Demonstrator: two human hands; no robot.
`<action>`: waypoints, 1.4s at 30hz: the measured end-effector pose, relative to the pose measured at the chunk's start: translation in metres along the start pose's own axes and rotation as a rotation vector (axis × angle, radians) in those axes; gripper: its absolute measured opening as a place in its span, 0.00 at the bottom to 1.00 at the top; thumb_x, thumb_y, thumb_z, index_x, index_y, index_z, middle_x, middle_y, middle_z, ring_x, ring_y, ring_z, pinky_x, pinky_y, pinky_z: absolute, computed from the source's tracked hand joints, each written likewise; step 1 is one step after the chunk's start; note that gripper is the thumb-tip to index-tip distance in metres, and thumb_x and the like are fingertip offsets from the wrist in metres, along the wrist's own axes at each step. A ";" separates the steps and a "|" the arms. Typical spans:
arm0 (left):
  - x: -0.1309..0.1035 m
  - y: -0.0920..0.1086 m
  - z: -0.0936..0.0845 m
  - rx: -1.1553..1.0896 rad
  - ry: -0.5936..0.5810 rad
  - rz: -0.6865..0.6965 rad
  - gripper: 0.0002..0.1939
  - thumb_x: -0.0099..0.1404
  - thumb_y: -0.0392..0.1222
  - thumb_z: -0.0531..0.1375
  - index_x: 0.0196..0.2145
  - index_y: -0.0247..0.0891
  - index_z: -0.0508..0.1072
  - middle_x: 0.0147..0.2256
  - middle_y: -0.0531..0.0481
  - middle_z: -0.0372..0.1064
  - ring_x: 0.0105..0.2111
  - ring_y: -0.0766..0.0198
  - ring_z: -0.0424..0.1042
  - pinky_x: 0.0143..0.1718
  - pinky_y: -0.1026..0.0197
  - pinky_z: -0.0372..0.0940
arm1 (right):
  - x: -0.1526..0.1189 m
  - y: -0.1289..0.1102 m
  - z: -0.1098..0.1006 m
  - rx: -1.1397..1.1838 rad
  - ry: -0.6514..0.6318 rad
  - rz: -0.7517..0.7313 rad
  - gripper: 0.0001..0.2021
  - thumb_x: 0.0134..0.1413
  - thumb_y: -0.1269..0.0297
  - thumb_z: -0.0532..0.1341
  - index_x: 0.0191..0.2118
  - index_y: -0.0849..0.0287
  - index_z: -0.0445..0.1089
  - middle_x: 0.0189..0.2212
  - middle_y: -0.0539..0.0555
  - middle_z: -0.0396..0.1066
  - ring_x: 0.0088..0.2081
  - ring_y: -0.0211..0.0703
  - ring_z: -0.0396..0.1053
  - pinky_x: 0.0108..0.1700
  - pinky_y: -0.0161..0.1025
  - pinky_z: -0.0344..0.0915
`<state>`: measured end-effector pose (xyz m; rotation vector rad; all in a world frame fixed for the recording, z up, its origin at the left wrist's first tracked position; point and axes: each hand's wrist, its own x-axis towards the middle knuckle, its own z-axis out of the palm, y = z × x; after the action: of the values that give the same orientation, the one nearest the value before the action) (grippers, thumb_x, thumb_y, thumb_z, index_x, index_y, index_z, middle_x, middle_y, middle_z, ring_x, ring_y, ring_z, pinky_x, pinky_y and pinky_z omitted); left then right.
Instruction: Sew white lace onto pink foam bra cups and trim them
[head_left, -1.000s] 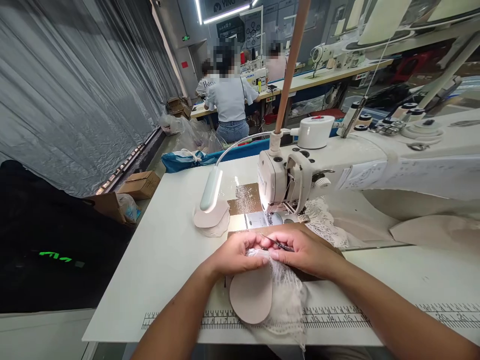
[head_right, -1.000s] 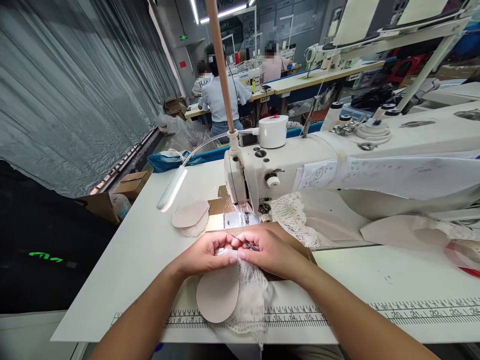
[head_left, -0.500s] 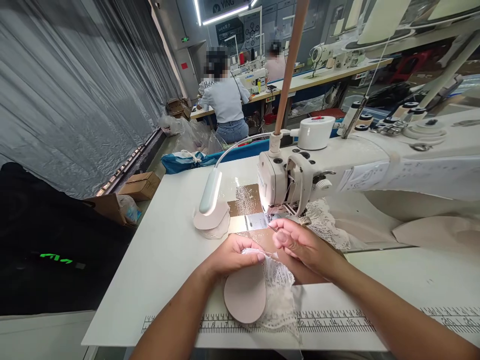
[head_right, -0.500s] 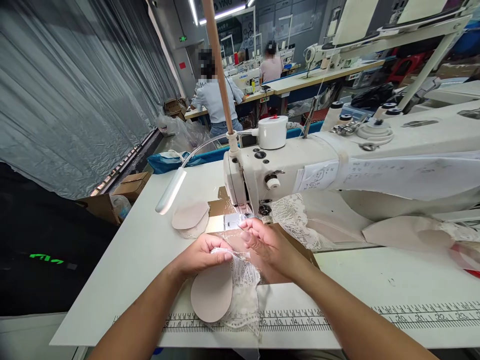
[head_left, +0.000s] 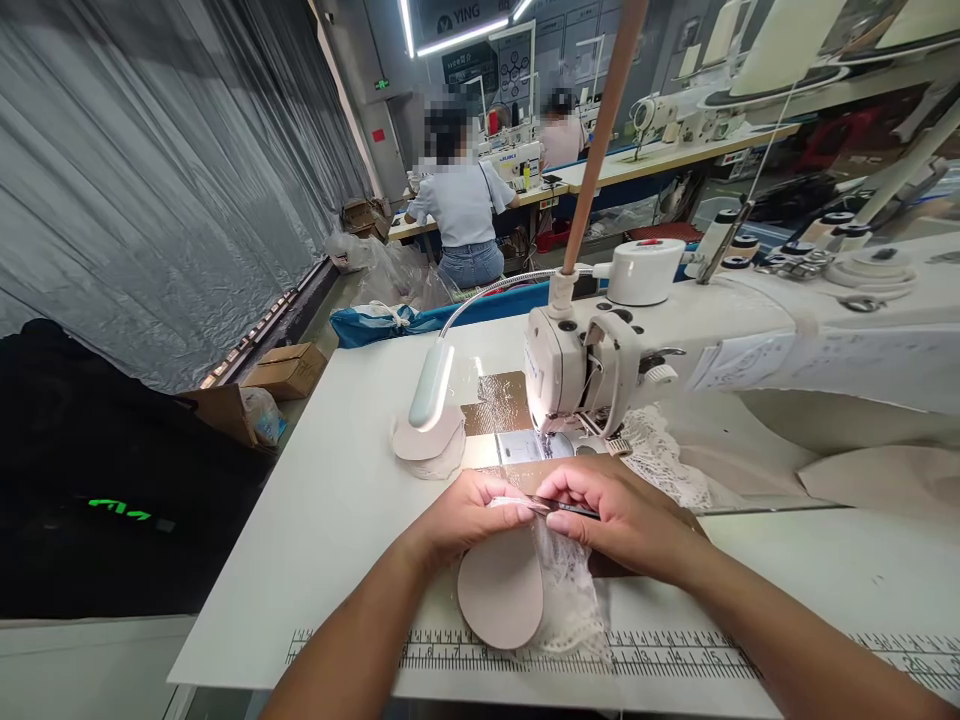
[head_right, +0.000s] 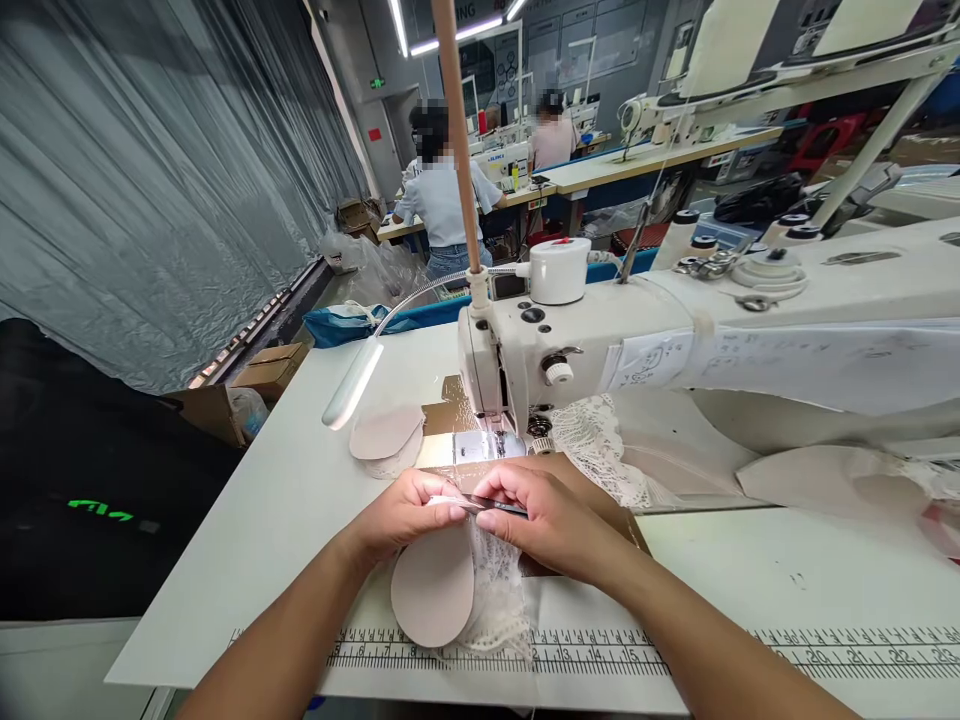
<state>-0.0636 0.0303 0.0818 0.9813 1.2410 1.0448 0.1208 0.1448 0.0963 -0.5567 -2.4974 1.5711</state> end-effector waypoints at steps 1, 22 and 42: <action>0.001 -0.001 0.001 -0.003 -0.011 0.002 0.18 0.56 0.52 0.67 0.28 0.30 0.74 0.22 0.53 0.57 0.24 0.71 0.54 0.26 0.66 0.49 | 0.000 0.000 0.002 0.023 -0.004 -0.003 0.17 0.57 0.50 0.57 0.41 0.59 0.69 0.38 0.52 0.68 0.39 0.34 0.64 0.40 0.30 0.60; -0.005 0.006 -0.017 0.264 -0.162 0.087 0.22 0.59 0.40 0.64 0.51 0.34 0.67 0.38 0.47 0.66 0.33 0.67 0.63 0.33 0.65 0.60 | 0.007 -0.003 0.000 -0.228 -0.032 0.108 0.15 0.52 0.52 0.58 0.39 0.58 0.67 0.35 0.50 0.67 0.34 0.34 0.61 0.33 0.30 0.55; -0.048 -0.009 0.024 0.659 0.369 -0.073 0.16 0.60 0.44 0.57 0.19 0.35 0.60 0.18 0.55 0.57 0.21 0.69 0.54 0.23 0.65 0.46 | 0.003 0.019 0.027 -0.482 -0.105 -0.320 0.13 0.56 0.55 0.58 0.35 0.62 0.68 0.35 0.55 0.68 0.36 0.36 0.61 0.36 0.33 0.55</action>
<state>-0.0408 -0.0189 0.0864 1.2532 1.9854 0.7852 0.1147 0.1309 0.0671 -0.1085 -2.8745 0.9110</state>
